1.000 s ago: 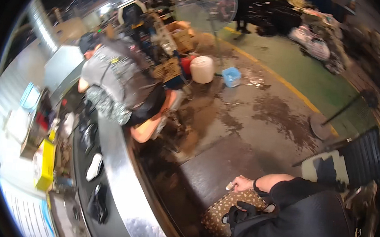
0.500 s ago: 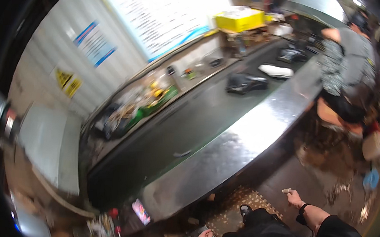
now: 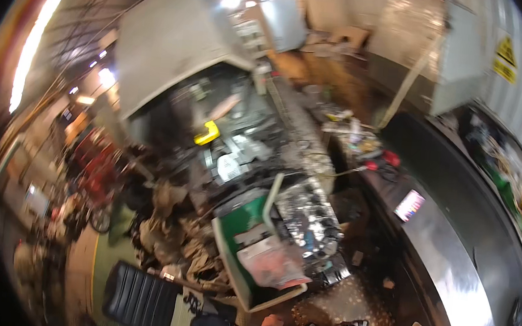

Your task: Operate a shoe lasting machine and inspect shoes on a conveyor belt in a factory setting.

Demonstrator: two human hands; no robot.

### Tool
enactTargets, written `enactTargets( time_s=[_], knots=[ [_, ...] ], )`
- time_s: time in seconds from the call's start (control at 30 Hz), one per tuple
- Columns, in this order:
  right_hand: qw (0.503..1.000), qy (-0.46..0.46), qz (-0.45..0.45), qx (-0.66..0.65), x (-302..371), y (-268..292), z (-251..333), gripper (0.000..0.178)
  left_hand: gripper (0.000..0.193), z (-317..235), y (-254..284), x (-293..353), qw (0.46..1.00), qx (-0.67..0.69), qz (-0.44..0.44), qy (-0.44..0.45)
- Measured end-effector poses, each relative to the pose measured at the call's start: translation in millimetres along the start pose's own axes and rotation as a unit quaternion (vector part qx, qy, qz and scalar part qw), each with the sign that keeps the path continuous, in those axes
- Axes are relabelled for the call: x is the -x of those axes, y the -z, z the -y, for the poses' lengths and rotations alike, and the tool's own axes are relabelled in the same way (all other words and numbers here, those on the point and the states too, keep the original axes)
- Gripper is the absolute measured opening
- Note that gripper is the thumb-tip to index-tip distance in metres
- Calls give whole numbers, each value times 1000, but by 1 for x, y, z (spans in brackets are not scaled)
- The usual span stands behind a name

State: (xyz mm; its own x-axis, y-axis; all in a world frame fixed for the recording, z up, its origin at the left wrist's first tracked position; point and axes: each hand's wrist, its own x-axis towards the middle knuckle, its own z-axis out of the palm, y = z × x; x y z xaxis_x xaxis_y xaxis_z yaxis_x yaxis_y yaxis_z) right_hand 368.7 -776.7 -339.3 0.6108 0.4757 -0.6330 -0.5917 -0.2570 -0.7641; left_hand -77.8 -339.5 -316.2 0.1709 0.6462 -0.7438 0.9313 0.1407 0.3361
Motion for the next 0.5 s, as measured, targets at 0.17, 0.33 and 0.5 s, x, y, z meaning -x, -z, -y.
enactTargets(
  time_s=[0.17,0.33,0.5],
  knots=[
    [996,2,40,83,-25,-117,63,53,37,94,-22,36,990,96,23,103],
    [983,-94,28,155,-30,-179,79,63,43,116,-33,48,975,177,73,117],
    [937,-13,96,337,-3,-212,76,62,45,153,-41,53,977,197,37,76]
  ],
)
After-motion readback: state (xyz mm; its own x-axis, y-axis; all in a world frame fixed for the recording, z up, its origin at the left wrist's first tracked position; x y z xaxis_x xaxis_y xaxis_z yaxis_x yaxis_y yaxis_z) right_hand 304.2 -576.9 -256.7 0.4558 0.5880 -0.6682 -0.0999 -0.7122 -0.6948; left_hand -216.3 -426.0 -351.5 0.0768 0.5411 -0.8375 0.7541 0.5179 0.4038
